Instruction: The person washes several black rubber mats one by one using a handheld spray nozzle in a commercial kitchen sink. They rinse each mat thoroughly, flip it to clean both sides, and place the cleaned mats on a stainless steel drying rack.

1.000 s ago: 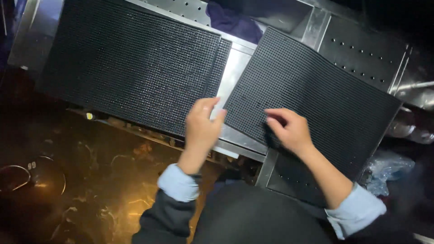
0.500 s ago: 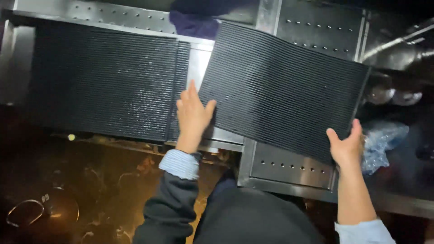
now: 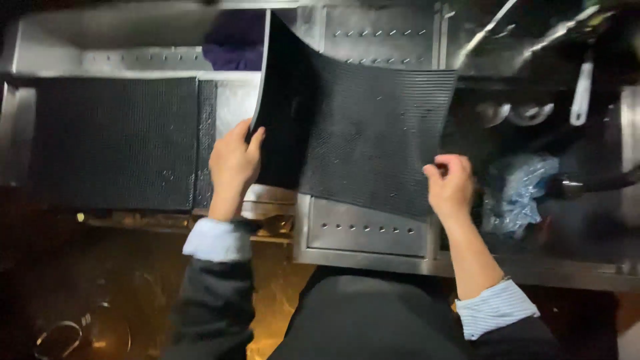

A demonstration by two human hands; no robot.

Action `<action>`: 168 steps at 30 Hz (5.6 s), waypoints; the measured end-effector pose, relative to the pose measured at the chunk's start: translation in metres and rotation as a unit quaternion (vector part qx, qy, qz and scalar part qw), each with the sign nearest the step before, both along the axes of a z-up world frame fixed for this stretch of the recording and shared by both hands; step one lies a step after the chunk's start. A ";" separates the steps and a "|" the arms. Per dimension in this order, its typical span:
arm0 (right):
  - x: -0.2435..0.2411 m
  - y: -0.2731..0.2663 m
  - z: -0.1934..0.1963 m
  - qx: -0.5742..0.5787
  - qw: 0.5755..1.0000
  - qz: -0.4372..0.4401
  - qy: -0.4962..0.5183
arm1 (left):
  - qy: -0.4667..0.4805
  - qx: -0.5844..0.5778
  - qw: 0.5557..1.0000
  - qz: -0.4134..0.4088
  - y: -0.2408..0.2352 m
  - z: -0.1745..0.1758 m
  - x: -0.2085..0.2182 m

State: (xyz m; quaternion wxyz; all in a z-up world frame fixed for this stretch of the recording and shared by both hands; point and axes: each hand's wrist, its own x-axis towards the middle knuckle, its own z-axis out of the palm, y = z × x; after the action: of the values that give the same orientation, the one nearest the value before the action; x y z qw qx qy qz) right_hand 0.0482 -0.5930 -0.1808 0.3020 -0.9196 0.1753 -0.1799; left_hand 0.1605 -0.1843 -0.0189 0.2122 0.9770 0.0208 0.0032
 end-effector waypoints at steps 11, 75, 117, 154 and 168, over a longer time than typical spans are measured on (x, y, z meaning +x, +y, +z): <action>-0.010 -0.063 0.044 0.358 0.911 0.087 0.186 | -0.114 -0.181 0.976 0.045 -0.083 0.078 -0.082; -0.028 -0.274 0.013 0.588 0.782 -0.185 0.093 | 0.127 -0.154 0.980 0.004 -0.317 -0.095 -0.114; 0.047 -0.142 0.124 0.159 0.914 0.371 -0.039 | 0.191 -0.061 0.970 -0.140 -0.377 -0.116 -0.115; -0.016 -0.168 0.072 0.263 0.904 0.336 -0.002 | 0.231 -0.008 0.964 -0.133 -0.380 -0.117 -0.094; -0.044 -0.219 0.085 0.217 0.922 0.317 0.039 | 0.099 -0.131 0.982 -0.097 -0.377 -0.074 -0.109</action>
State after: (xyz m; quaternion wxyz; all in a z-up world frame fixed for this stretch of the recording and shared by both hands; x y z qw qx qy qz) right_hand 0.0045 -0.8119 -0.0958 0.5283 -0.8454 -0.0790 0.0038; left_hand 0.0514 -0.5613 -0.0930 0.3341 0.9338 -0.0533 -0.1164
